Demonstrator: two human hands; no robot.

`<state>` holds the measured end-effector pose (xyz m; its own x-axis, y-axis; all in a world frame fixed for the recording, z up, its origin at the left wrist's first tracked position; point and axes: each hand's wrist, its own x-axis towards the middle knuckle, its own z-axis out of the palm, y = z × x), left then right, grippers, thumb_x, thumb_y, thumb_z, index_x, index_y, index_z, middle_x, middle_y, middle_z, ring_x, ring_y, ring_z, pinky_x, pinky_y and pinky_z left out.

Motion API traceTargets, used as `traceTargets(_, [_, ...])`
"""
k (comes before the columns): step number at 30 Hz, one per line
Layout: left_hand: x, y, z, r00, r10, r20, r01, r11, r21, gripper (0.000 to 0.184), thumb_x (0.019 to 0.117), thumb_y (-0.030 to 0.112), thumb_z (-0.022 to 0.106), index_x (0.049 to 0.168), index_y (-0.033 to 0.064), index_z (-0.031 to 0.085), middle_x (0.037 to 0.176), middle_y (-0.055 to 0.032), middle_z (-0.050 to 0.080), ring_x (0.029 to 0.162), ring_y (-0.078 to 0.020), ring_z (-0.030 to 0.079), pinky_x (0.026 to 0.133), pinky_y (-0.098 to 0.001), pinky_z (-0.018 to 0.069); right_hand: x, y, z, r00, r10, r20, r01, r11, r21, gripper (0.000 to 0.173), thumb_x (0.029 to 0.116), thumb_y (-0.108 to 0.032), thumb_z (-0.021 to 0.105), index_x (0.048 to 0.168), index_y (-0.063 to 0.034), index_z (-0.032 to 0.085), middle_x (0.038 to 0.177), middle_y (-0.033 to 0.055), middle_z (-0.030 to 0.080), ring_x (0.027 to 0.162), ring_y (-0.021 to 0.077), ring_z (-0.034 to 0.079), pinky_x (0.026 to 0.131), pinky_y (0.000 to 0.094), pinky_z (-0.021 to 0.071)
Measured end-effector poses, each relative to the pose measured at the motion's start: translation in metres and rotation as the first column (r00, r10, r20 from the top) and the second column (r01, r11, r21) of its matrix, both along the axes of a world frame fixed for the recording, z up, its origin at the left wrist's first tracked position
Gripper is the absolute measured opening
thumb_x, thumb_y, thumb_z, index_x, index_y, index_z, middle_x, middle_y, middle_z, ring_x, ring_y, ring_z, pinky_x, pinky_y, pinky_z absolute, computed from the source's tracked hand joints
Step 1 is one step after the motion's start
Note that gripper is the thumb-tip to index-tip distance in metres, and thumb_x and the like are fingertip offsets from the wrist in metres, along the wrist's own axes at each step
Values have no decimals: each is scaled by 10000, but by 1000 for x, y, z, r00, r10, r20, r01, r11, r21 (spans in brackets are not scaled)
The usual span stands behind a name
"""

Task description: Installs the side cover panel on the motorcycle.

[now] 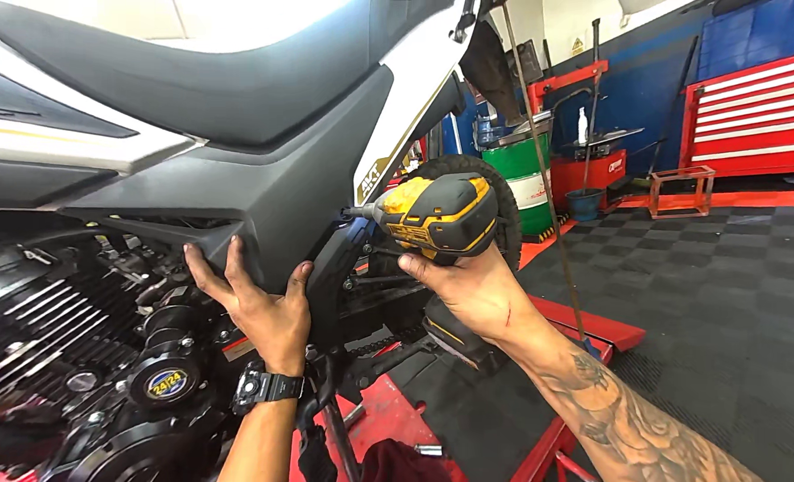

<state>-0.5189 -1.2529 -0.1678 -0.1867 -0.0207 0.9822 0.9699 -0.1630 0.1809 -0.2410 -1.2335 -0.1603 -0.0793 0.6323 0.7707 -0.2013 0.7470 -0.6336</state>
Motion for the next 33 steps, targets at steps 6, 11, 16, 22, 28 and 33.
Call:
traceTargets(6, [1,1,1,999,-11,30,11,1000,4,887,782,462,855,1503,108,481,1698,-180,116,1576,-287,143,1264,-449,247,1,2,-1,997,-22,67,19,999,49,482,840,-257,865,1259,-156,649,1095,-36,745,1060,74,707,961,338,620])
traceTargets(11, [8,0,3,997,-22,73,21,1000,6,881,778,474,852,1498,117,489,1702,-162,115,1574,-271,154,1259,-437,253,-2,-2,2,999,34,-35,-34,999,14,394,834,-156,864,1185,-119,689,1069,3,749,1015,112,724,913,334,638])
traceTargets(16, [8,1,3,996,7,90,-7,1000,7,895,768,505,853,1499,136,491,1706,-160,102,1577,-279,139,1265,-442,234,-1,1,-2,999,44,-14,-45,999,-8,433,819,-193,882,1200,-129,684,1082,-2,748,1035,112,721,937,346,634])
traceTargets(22, [45,6,23,951,202,-233,-223,972,-68,611,950,398,685,1474,120,538,1650,-224,281,1547,-446,169,1227,-679,120,9,-10,-5,997,-1,79,1,1000,2,433,857,-245,848,1245,-194,663,1067,-44,744,980,70,718,843,330,640])
traceTargets(28, [83,36,76,913,132,-386,-250,929,-272,382,867,126,683,1249,137,692,1334,-146,611,1350,-407,466,1182,-620,270,13,-7,-3,982,-104,157,110,993,-31,635,843,-376,848,1386,-235,550,1042,-65,741,956,54,717,812,356,638])
traceTargets(33, [75,37,74,935,148,-324,-226,949,-221,361,816,141,766,1167,101,693,1320,-216,565,1307,-460,453,1087,-611,387,5,5,-2,992,-63,111,66,998,-16,832,806,-379,882,1509,-246,457,1113,-50,739,1041,66,704,917,373,617])
